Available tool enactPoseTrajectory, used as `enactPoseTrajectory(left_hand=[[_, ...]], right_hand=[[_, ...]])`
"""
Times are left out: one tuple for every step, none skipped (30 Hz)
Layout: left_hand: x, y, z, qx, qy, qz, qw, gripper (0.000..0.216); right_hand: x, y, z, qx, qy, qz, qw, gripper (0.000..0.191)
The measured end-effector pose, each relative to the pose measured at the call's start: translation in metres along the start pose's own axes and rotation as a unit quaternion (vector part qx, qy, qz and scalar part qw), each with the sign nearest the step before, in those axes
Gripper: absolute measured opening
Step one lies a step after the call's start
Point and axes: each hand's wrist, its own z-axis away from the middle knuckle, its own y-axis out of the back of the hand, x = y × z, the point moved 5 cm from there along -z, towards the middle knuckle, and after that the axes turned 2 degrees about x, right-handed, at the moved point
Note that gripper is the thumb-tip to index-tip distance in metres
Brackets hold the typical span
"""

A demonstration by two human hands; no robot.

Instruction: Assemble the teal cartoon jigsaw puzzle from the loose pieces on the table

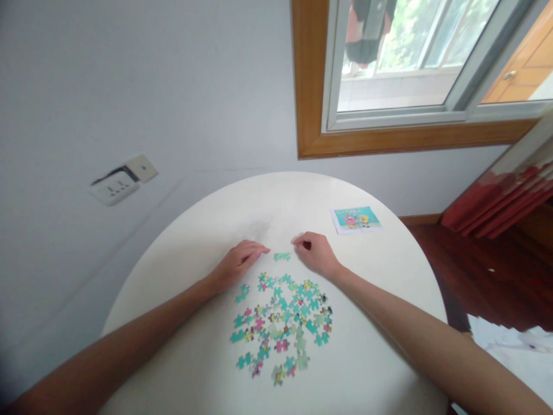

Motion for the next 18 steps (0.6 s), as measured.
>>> enactPoseTrajectory(left_hand=[[0.000,0.000,0.000,0.001,0.000,0.000,1.000,0.036],[0.000,0.000,0.000,0.002,0.000,0.001,1.000,0.035],[0.000,0.000,0.000,0.002,0.001,0.001,1.000,0.035],[0.001,0.000,0.000,0.002,0.002,0.000,1.000,0.035],[0.001,0.000,0.000,0.002,0.002,0.000,1.000,0.034],[0.002,0.000,0.001,0.002,0.002,-0.001,1.000,0.033],[0.002,-0.001,0.001,0.002,0.001,-0.002,1.000,0.032],[0.003,-0.001,0.001,0.001,0.000,-0.003,1.000,0.031],[0.003,-0.001,0.002,-0.001,-0.002,-0.005,1.000,0.029],[0.003,-0.001,0.002,-0.004,-0.004,-0.006,1.000,0.028],[0.004,-0.002,0.003,-0.007,-0.006,-0.008,1.000,0.027],[0.004,-0.002,0.003,-0.010,-0.010,-0.008,1.000,0.027],[0.004,-0.002,0.004,-0.014,-0.014,-0.009,1.000,0.027],[0.005,-0.003,0.004,-0.020,-0.019,-0.011,1.000,0.027],[0.005,-0.004,0.004,-0.025,-0.025,-0.013,0.999,0.028],[0.006,-0.004,0.004,-0.032,-0.031,-0.016,0.999,0.028],[0.006,-0.005,0.005,-0.037,-0.035,-0.020,0.998,0.029],[0.007,-0.006,0.005,-0.043,-0.039,-0.024,0.998,0.030]], right_hand=[[0.000,0.000,0.000,0.000,0.001,0.001,1.000,0.017],[0.001,0.000,0.000,-0.001,0.003,0.003,1.000,0.017],[0.001,0.000,0.000,-0.002,0.004,0.006,1.000,0.017],[0.001,0.000,0.000,-0.005,0.007,0.009,1.000,0.016],[0.001,0.000,0.000,-0.008,0.009,0.012,1.000,0.016],[0.001,-0.001,0.000,-0.010,0.011,0.016,1.000,0.016],[0.001,-0.001,0.000,-0.014,0.014,0.019,1.000,0.016],[0.000,-0.001,0.001,-0.018,0.019,0.023,0.999,0.016],[-0.002,-0.001,0.001,-0.024,0.026,0.026,0.999,0.016],[-0.004,-0.002,0.001,-0.032,0.035,0.030,0.998,0.016],[-0.006,-0.002,0.001,-0.040,0.045,0.034,0.998,0.016],[-0.007,-0.003,0.002,-0.046,0.055,0.037,0.997,0.016],[-0.009,-0.003,0.003,-0.052,0.064,0.039,0.996,0.016],[-0.009,-0.003,0.003,-0.057,0.069,0.040,0.995,0.016],[-0.010,-0.004,0.004,-0.061,0.073,0.040,0.995,0.015],[-0.009,-0.004,0.005,-0.066,0.075,0.039,0.994,0.014],[-0.009,-0.005,0.006,-0.072,0.076,0.037,0.994,0.013],[-0.008,-0.006,0.006,-0.078,0.077,0.036,0.993,0.012]])
